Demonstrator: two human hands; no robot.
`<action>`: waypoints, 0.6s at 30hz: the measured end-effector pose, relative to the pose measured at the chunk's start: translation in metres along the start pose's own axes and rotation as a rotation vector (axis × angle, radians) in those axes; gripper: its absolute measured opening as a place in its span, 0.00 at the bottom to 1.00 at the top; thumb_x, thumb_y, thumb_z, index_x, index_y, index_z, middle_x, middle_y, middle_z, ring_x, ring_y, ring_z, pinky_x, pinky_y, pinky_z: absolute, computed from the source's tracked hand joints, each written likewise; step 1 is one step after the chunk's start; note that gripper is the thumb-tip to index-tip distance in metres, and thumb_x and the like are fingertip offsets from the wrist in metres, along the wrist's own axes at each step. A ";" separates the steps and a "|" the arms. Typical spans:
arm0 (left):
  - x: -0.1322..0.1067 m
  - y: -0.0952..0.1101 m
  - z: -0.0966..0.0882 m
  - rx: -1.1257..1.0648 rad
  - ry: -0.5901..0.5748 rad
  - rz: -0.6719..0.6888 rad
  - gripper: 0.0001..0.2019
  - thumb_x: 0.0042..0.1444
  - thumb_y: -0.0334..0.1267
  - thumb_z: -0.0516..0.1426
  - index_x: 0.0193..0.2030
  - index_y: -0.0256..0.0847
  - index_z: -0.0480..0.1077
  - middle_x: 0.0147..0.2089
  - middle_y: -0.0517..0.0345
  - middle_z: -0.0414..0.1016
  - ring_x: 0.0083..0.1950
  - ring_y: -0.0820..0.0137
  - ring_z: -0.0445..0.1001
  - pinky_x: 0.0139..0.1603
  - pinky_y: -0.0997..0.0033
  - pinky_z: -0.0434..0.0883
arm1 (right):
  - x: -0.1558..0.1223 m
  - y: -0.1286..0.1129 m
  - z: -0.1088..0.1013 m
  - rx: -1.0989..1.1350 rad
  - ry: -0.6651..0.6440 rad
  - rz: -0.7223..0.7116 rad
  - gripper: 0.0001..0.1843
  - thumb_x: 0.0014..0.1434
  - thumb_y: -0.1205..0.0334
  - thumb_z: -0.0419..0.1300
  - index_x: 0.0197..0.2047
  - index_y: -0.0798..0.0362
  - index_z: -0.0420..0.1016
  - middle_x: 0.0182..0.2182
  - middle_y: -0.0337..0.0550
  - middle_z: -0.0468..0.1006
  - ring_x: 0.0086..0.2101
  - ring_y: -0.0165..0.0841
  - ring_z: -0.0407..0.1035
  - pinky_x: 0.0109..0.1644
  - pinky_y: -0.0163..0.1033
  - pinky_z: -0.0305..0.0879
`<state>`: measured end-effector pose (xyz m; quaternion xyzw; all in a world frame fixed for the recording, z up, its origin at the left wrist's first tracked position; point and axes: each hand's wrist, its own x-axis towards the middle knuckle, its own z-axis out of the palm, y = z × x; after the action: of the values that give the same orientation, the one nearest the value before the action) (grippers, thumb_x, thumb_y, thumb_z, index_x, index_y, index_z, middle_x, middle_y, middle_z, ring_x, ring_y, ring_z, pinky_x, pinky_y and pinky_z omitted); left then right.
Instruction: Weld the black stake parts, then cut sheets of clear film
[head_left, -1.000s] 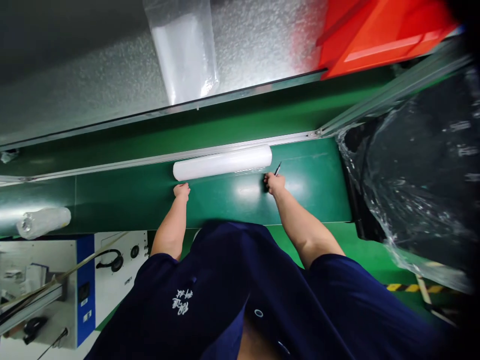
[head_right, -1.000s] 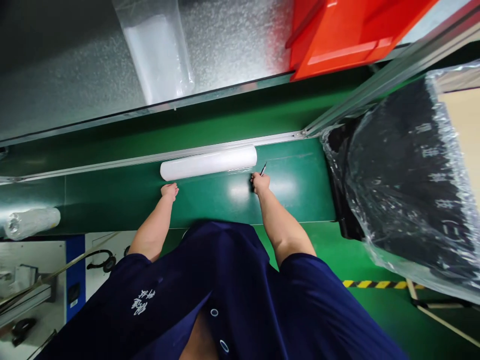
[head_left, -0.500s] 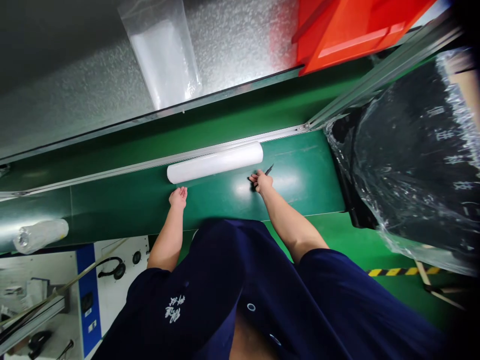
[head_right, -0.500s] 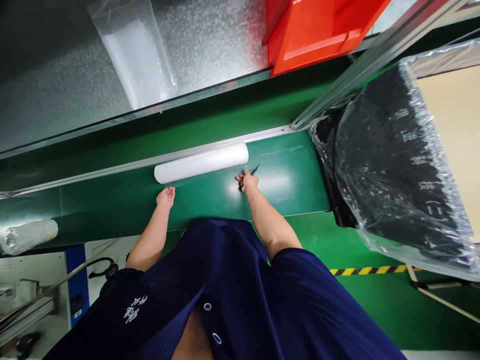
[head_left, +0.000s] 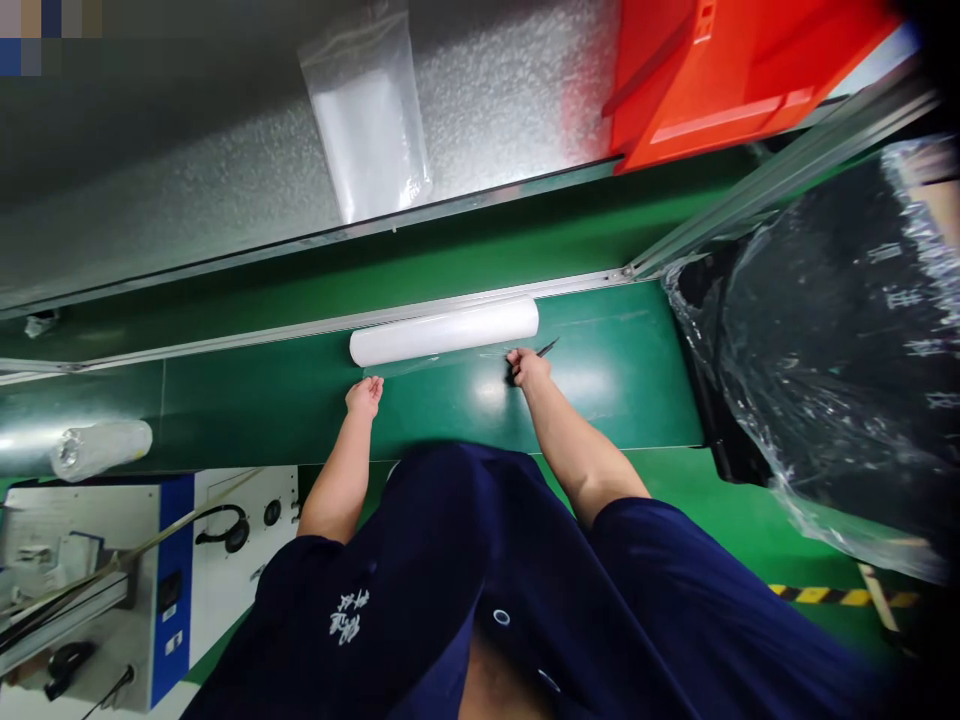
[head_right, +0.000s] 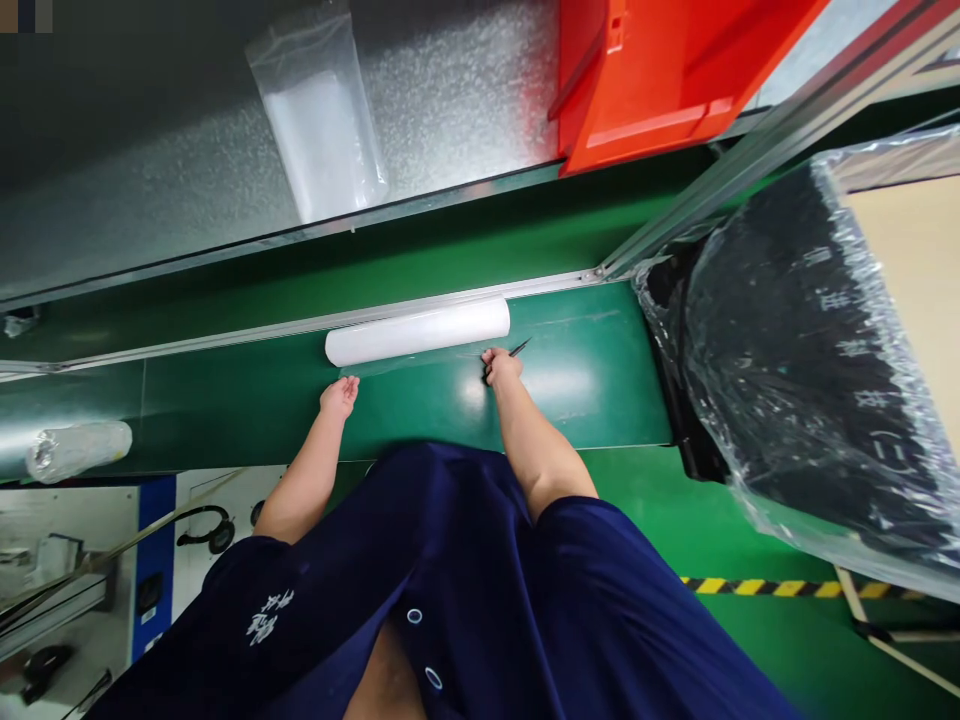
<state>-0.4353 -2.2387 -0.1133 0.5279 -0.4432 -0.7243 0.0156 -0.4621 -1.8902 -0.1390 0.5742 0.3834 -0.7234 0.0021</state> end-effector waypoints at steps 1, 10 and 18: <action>-0.002 0.000 -0.001 -0.004 -0.003 0.000 0.05 0.62 0.23 0.57 0.41 0.34 0.70 0.35 0.49 0.78 0.39 0.67 0.83 0.35 0.77 0.80 | -0.004 0.002 -0.003 0.001 -0.002 -0.017 0.09 0.61 0.74 0.59 0.30 0.55 0.66 0.18 0.32 0.71 0.16 0.21 0.65 0.11 0.23 0.43; -0.021 -0.003 -0.015 -0.060 -0.031 0.045 0.06 0.59 0.22 0.60 0.37 0.34 0.70 0.34 0.49 0.78 0.40 0.67 0.83 0.38 0.75 0.80 | -0.037 0.005 -0.032 0.010 -0.032 -0.128 0.10 0.56 0.76 0.60 0.28 0.55 0.66 0.18 0.32 0.72 0.17 0.22 0.68 0.12 0.23 0.45; -0.044 0.019 -0.024 -0.083 -0.096 0.119 0.06 0.58 0.22 0.60 0.34 0.34 0.69 0.31 0.50 0.78 0.37 0.67 0.83 0.36 0.75 0.80 | -0.074 -0.016 -0.046 0.042 -0.091 -0.250 0.09 0.52 0.76 0.62 0.27 0.55 0.67 0.20 0.34 0.74 0.20 0.23 0.72 0.13 0.22 0.48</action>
<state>-0.4055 -2.2443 -0.0687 0.4642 -0.4437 -0.7643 0.0590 -0.4060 -1.8852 -0.0709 0.4885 0.4363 -0.7511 -0.0826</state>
